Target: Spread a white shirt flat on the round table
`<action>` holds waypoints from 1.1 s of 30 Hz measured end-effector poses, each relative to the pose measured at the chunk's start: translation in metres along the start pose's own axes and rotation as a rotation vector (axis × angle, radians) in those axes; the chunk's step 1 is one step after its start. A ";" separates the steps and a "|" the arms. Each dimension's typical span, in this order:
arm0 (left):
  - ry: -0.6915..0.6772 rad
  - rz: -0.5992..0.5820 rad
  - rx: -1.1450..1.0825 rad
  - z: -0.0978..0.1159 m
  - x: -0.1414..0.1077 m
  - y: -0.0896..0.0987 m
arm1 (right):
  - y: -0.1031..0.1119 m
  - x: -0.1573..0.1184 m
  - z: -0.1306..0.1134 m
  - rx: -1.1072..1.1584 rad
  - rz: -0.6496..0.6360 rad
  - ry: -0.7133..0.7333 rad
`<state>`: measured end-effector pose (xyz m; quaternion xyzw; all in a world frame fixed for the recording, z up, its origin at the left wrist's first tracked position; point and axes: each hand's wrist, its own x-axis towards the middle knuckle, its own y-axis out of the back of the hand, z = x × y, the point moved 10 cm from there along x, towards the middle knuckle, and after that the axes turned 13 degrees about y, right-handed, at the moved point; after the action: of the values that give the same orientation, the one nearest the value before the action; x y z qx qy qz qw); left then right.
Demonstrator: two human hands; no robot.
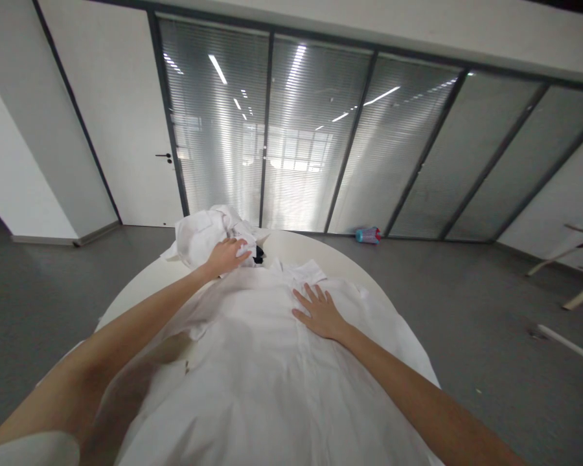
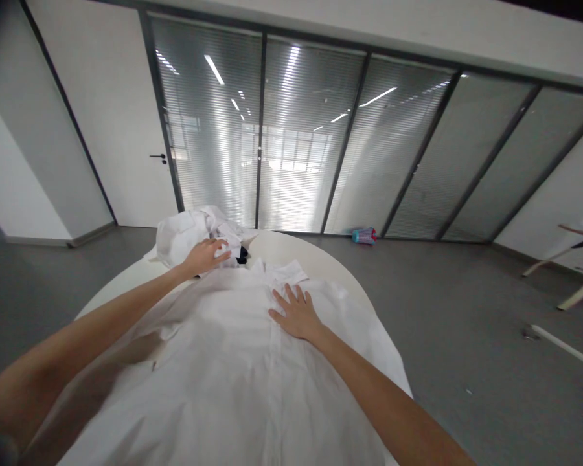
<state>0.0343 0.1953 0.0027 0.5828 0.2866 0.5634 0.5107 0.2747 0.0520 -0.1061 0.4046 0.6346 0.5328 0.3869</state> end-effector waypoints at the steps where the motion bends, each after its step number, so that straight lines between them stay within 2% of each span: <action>1: -0.054 -0.124 -0.005 0.014 -0.009 -0.012 | 0.000 0.001 0.000 -0.002 -0.003 0.004; 2: -0.095 -0.217 -0.002 0.025 -0.017 -0.023 | 0.000 0.001 0.000 -0.004 -0.004 0.008; 4: -0.128 -0.284 0.007 0.039 -0.029 -0.033 | 0.001 0.004 0.000 -0.001 -0.006 0.016; 6: -0.123 -0.233 0.010 0.043 -0.029 -0.031 | 0.002 0.008 0.002 0.006 -0.009 0.023; 10: -0.077 -0.051 0.087 0.035 -0.014 -0.017 | 0.008 0.025 0.004 0.020 -0.009 0.060; 13: -0.049 0.031 0.167 0.034 -0.007 -0.016 | 0.012 0.040 0.002 0.052 -0.032 0.080; 16: -0.171 0.021 0.114 0.061 -0.015 -0.030 | 0.018 0.049 -0.005 0.091 -0.022 0.110; 18: -0.323 -0.056 0.026 0.089 -0.028 -0.049 | 0.025 0.049 -0.009 0.104 0.002 0.135; 20: -0.416 -0.138 -0.032 0.110 -0.041 -0.072 | 0.033 0.042 -0.008 0.108 0.023 0.152; 23: -0.381 -0.196 -0.088 0.115 -0.049 -0.099 | 0.057 0.015 0.007 0.080 0.124 0.146; 26: -0.330 -0.215 -0.140 0.108 -0.052 -0.113 | 0.080 -0.038 0.035 -0.016 0.169 0.001; 30: -0.320 -0.213 -0.168 0.105 -0.053 -0.112 | 0.078 -0.131 0.049 0.046 0.047 -0.092; 33: -0.307 -0.225 -0.167 0.106 -0.054 -0.108 | 0.058 -0.194 0.051 0.071 -0.057 -0.167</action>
<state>0.1497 0.1510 -0.0996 0.5820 0.2210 0.4290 0.6545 0.4000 -0.1026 -0.0441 0.4429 0.6297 0.4633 0.4389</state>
